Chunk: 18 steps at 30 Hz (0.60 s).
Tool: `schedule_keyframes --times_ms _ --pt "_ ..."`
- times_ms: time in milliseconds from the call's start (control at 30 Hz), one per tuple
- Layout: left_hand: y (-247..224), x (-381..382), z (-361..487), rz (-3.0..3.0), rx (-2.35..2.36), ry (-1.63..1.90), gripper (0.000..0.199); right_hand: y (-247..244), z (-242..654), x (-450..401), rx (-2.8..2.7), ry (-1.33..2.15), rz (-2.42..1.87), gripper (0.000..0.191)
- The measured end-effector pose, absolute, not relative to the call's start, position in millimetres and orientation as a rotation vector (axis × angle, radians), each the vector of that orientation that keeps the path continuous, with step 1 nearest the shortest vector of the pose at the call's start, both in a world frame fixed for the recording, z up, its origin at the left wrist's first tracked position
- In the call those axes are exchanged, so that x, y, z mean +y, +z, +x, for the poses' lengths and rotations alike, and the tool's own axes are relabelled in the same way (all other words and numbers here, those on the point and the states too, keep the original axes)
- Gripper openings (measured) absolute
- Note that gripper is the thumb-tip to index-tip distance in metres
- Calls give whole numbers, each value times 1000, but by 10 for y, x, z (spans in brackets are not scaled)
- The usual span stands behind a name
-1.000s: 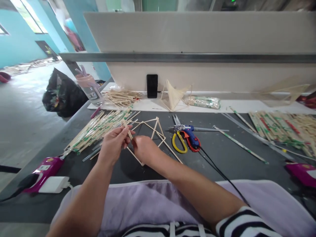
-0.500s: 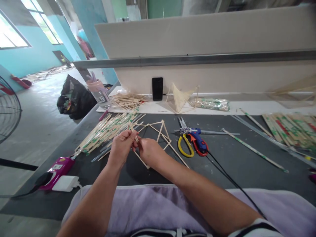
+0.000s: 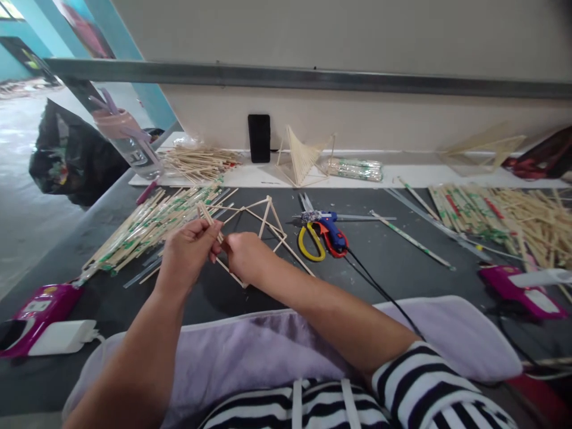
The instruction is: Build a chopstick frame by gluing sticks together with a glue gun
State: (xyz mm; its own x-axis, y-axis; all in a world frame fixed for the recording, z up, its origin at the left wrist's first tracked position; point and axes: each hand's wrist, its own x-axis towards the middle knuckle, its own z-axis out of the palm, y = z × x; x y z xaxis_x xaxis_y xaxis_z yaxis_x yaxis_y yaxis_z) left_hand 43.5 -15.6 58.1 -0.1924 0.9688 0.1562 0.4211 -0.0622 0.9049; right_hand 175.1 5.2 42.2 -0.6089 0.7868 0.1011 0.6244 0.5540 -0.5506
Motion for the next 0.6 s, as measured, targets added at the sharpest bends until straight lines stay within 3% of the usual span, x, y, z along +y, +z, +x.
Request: schedule_keyframes --times_ms 200,400,600 --pt "549 -170 416 1513 1595 1279 24 860 1886 -85 -2491 475 -1088 29" --pt "530 -154 403 1450 1549 1271 16 1406 2282 -49 -2755 189 -1431 29" --pt "517 -170 369 1463 1507 1207 18 811 2717 -25 -2887 224 -1874 27"
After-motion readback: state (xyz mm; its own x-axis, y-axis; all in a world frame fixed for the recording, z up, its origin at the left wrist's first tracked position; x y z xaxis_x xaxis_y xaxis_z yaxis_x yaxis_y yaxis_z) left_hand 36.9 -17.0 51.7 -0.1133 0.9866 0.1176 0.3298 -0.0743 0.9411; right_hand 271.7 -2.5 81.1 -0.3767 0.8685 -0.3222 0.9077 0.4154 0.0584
